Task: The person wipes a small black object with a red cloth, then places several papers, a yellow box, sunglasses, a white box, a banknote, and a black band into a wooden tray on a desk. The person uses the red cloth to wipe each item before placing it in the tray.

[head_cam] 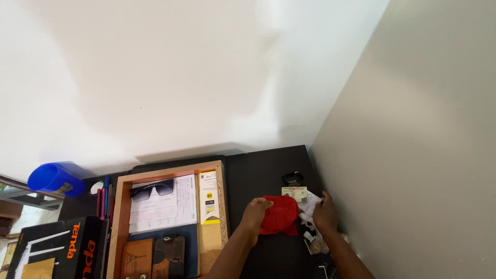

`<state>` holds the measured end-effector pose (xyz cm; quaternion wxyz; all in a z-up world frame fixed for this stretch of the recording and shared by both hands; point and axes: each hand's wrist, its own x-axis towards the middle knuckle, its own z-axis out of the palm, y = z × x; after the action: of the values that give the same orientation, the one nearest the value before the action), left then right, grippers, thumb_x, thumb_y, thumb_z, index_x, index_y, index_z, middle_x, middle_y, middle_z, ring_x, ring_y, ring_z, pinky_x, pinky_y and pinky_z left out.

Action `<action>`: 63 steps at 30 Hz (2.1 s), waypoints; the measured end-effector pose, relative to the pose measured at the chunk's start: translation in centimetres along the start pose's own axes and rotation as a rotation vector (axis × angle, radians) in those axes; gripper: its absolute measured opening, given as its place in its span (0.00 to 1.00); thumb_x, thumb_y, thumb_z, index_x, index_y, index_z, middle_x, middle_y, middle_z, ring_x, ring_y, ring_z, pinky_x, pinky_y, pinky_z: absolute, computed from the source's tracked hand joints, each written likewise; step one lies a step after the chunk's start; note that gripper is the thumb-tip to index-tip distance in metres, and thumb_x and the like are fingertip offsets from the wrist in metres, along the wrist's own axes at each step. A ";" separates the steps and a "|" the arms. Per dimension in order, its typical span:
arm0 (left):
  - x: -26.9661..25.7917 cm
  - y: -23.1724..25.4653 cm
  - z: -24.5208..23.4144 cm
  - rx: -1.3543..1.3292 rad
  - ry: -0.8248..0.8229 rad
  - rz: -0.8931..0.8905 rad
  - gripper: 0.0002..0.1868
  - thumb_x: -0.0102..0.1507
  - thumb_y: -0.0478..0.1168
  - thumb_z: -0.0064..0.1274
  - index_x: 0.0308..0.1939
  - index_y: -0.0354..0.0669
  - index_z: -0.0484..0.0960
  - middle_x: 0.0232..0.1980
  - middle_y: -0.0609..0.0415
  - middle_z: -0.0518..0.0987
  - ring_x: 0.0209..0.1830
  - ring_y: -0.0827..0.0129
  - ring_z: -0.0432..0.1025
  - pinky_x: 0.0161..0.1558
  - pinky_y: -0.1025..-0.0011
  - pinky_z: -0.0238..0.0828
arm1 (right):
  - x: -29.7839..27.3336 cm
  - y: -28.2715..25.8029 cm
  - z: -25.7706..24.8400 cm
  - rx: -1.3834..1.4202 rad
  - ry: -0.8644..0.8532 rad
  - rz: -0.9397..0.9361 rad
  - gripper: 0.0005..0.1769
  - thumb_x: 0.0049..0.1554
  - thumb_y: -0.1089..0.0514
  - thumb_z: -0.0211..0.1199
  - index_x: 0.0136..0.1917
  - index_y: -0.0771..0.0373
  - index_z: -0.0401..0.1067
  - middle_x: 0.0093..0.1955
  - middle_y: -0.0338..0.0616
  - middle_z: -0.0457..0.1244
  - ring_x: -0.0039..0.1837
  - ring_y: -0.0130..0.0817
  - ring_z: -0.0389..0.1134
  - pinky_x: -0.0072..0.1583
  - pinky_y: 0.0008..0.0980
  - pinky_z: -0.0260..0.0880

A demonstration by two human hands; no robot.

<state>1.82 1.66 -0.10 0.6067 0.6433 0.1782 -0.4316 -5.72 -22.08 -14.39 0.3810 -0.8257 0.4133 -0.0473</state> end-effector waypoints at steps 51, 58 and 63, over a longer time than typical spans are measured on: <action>-3.8 0.8 -3.3 -0.132 -0.071 0.022 0.16 0.67 0.56 0.48 0.48 0.50 0.77 0.44 0.54 0.81 0.45 0.68 0.78 0.53 0.67 0.74 | -16.0 -15.4 -6.4 0.333 0.000 0.070 0.38 0.60 0.47 0.65 0.78 0.57 0.55 0.63 0.57 0.59 0.59 0.44 0.69 0.54 0.43 0.76; -7.1 3.4 -3.7 -0.299 -0.387 0.355 0.24 0.69 0.50 0.50 0.60 0.33 0.78 0.47 0.46 0.77 0.45 0.55 0.67 0.49 0.58 0.61 | -21.3 -19.2 -4.7 0.321 0.019 -0.503 0.36 0.60 0.38 0.51 0.77 0.55 0.59 0.72 0.48 0.56 0.68 0.41 0.65 0.63 0.41 0.70; -9.5 4.6 -5.2 -0.296 -0.483 0.361 0.24 0.60 0.46 0.49 0.57 0.40 0.80 0.47 0.49 0.83 0.49 0.65 0.78 0.52 0.71 0.73 | -20.8 -20.0 -3.7 0.756 -0.341 0.424 0.39 0.64 0.24 0.30 0.80 0.42 0.47 0.75 0.47 0.50 0.74 0.40 0.56 0.66 0.52 0.58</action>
<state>1.67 8.43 9.57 0.7848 0.4486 -0.0268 -0.4267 -7.83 -1.98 6.51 0.7190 -0.5221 0.4582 0.0207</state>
